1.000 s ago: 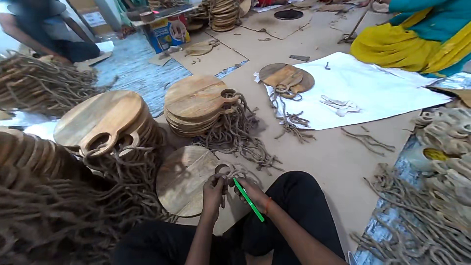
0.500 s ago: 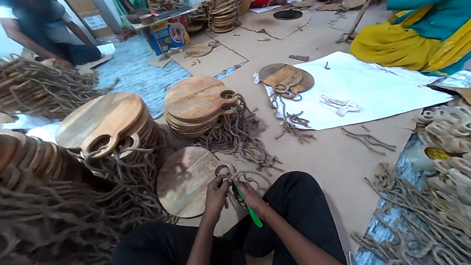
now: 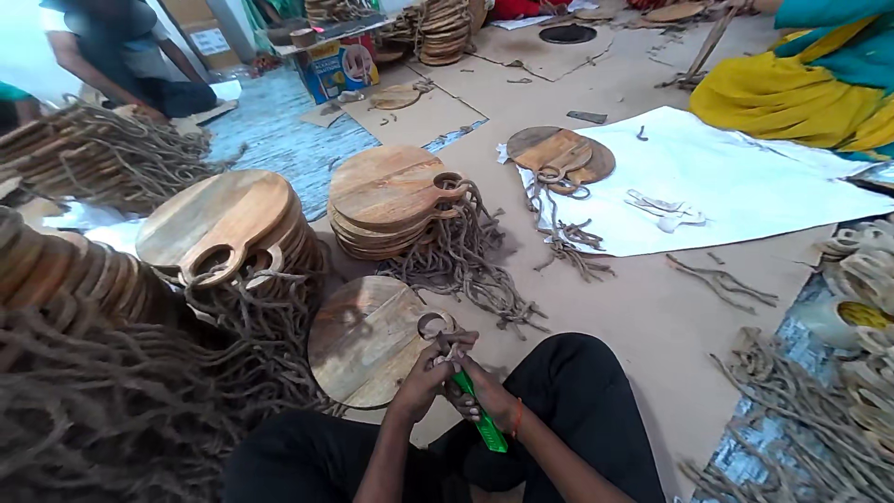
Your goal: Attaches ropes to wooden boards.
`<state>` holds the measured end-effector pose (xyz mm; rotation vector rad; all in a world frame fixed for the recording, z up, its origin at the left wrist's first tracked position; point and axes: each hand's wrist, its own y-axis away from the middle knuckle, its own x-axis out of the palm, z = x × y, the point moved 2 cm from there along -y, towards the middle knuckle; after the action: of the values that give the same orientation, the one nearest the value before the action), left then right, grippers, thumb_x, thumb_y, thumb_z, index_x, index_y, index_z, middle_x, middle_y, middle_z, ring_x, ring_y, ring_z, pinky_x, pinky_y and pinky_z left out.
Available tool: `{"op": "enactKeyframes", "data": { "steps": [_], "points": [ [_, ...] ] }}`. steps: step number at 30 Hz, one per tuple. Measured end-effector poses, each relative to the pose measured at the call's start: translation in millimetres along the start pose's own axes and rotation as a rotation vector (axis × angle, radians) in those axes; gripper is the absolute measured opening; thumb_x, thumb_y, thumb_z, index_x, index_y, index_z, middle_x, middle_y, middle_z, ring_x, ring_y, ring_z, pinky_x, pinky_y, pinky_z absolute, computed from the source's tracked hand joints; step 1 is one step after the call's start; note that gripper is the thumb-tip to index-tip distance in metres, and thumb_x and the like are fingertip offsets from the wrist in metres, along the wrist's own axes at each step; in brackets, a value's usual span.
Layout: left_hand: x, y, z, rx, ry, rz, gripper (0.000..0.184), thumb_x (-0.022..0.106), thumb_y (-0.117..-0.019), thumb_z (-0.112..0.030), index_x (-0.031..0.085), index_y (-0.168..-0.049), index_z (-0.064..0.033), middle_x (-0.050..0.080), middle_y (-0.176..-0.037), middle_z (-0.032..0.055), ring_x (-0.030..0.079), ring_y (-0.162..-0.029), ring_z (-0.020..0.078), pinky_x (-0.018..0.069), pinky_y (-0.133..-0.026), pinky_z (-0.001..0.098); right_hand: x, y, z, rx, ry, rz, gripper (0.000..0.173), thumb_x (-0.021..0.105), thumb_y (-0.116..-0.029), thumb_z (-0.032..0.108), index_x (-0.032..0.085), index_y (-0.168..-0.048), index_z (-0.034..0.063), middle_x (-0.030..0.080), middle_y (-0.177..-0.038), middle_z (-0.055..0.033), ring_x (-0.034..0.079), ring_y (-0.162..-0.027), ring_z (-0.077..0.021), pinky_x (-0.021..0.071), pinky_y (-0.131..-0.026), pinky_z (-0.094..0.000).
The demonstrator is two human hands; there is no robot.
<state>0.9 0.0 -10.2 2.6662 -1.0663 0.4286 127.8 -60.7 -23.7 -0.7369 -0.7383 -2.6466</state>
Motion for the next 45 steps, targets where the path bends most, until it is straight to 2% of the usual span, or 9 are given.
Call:
{"op": "enactKeyframes", "data": {
  "steps": [5,12,17,23,26,29,33,38,45],
  "points": [
    [-1,-7,1,0.081,-0.101,-0.180,0.020,0.058,-0.1005,-0.012,0.064,-0.114,0.0018,0.069,-0.088,0.0025,0.064,-0.069,0.0073,0.0549,-0.064,0.0237,-3,-4,5,-0.108,0.002,-0.165,0.054,0.019,-0.1104,0.048,0.051,-0.083,0.0145,0.042,-0.056,0.0067,0.037,-0.040,-0.0029,0.0359,-0.040,-0.0171],
    [20,-11,6,0.121,-0.227,-0.474,0.042,0.027,-0.1101,-0.023,0.062,-0.111,0.0019,0.063,-0.081,0.0027,0.062,-0.070,0.0085,0.0558,-0.069,0.0273,18,-6,-5,-0.127,-0.164,-0.307,0.051,0.020,-0.1118,0.046,0.050,-0.084,0.0149,0.040,-0.054,0.0058,0.039,-0.040,-0.0041,0.0366,-0.039,-0.0179],
    [-5,-13,11,0.202,-0.505,-0.632,0.049,0.029,-0.1035,-0.028,0.060,-0.071,-0.0088,0.053,-0.057,-0.0029,0.054,-0.053,0.0095,0.0488,-0.055,0.0319,32,-1,-12,-0.133,-0.124,-0.234,0.041,0.027,-0.1087,0.036,0.049,-0.081,0.0162,0.040,-0.054,0.0086,0.037,-0.040,-0.0006,0.0341,-0.039,-0.0154],
    [-10,-18,16,0.179,-0.564,-0.544,0.042,0.038,-0.0964,-0.023,0.051,-0.057,-0.0139,0.044,-0.051,-0.0076,0.045,-0.047,0.0052,0.0412,-0.050,0.0293,57,7,-26,-0.179,-0.119,-0.416,0.017,0.044,-0.0987,0.011,0.048,-0.083,0.0126,0.037,-0.052,0.0083,0.033,-0.039,-0.0006,0.0308,-0.038,-0.0164],
    [-16,-15,17,0.094,-0.655,-0.685,0.043,0.039,-0.0970,-0.023,0.052,-0.059,-0.0079,0.046,-0.052,-0.0011,0.049,-0.049,0.0114,0.0437,-0.053,0.0347,71,17,-28,-0.149,-0.022,-0.538,0.016,0.048,-0.1002,0.007,0.050,-0.085,0.0090,0.040,-0.054,0.0057,0.035,-0.041,-0.0028,0.0325,-0.040,-0.0184],
    [-66,2,-8,-0.133,-0.480,-0.956,0.047,0.036,-0.1116,-0.026,0.064,-0.104,0.0122,0.063,-0.090,0.0223,0.061,-0.084,0.0311,0.0512,-0.081,0.0513,80,51,-17,-0.387,0.182,-0.727,0.008,0.056,-0.0814,0.008,0.051,-0.078,0.0138,0.044,-0.055,0.0094,0.041,-0.042,-0.0023,0.0379,-0.041,-0.0215],
    [-40,-14,-23,-0.125,-0.395,-0.866,0.058,0.032,-0.1131,-0.034,0.062,-0.078,0.0007,0.060,-0.063,0.0057,0.053,-0.053,0.0143,0.0466,-0.055,0.0322,29,51,3,-0.349,0.199,-0.732,0.007,0.060,-0.0900,0.012,0.055,-0.093,0.0083,0.047,-0.061,0.0048,0.042,-0.044,-0.0060,0.0392,-0.042,-0.0240],
    [-15,-11,9,-0.109,-0.259,-0.640,0.063,0.026,-0.1136,-0.035,0.064,-0.078,0.0018,0.061,-0.059,0.0070,0.056,-0.047,0.0143,0.0482,-0.046,0.0295,3,0,12,-0.365,0.486,-0.506,0.058,0.080,-0.0858,0.031,0.060,-0.135,0.0089,0.066,-0.088,0.0015,0.060,-0.072,-0.0080,0.0533,-0.070,-0.0286],
    [-15,-7,6,-0.092,-0.287,-0.603,0.061,0.026,-0.1137,-0.031,0.057,-0.071,-0.0013,0.054,-0.052,0.0036,0.050,-0.041,0.0120,0.0457,-0.042,0.0280,1,-24,18,-0.272,0.537,-0.512,0.042,0.078,-0.0880,0.030,0.066,-0.119,0.0044,0.069,-0.094,-0.0051,0.066,-0.081,-0.0131,0.0556,-0.080,-0.0338]
  ]
}}
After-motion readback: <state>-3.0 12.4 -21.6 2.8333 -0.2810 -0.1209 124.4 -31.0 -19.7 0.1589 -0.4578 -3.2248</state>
